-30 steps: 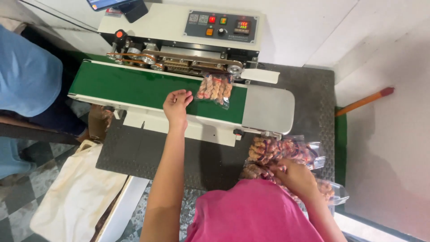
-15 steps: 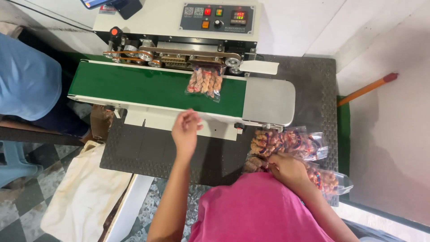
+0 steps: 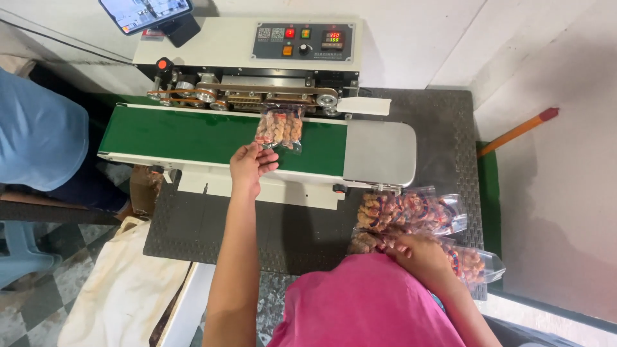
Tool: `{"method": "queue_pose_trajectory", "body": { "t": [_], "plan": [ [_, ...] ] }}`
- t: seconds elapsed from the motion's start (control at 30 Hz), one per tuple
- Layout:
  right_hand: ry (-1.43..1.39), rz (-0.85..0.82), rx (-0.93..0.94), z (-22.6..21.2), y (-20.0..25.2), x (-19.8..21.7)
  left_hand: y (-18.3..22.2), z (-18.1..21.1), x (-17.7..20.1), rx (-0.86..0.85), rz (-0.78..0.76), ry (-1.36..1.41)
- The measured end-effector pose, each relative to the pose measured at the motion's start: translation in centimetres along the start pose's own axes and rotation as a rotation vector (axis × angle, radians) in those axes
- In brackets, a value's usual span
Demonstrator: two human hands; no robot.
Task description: The person is feeding small plastic bags filled with snacks into a continuous heat-sealing machine to seal them.
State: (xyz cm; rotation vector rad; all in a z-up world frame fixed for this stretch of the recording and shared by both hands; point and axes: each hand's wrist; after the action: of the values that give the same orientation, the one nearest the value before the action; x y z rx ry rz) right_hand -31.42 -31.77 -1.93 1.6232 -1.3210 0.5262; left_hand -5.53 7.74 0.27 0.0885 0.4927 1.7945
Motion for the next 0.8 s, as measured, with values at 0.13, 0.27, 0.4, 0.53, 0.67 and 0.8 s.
{"method": "queue_pose_trajectory", "body": {
  "t": [0.13,0.27,0.4,0.53,0.67,0.8],
  "plan": [
    [0.050,-0.145,-0.145,-4.3,0.8,2.9,2.3,2.1,-0.1,0.067,0.082,0.010],
    [0.232,-0.080,0.054,-1.6,-1.6,-0.2,5.3,1.3,0.6,-0.134,0.154,-0.149],
    [0.292,0.028,0.217,0.2,-2.6,-2.4,10.6,-3.2,0.9,-0.289,-0.065,-0.456],
    [0.363,0.104,0.237,-2.4,-1.6,0.0,16.4,-5.6,-1.2,-0.391,-0.515,-0.844],
    [0.487,0.216,0.263,-4.2,-0.3,3.0,19.2,-5.1,-3.7,-0.439,-0.826,-0.948],
    [0.249,0.118,0.214,-2.0,-0.7,4.6,18.0,-7.7,-6.2,-0.479,-0.930,-0.980]
  ]
}}
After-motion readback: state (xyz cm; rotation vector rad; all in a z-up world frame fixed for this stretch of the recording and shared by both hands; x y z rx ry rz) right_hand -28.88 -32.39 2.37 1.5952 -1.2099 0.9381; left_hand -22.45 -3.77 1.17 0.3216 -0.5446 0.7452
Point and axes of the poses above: each hand's wrist, its own y-axis away from the middle knuckle, its own x-axis out of the back of the hand, z = x × y, and after that the axes turned 3 degrees about -y, right-handed
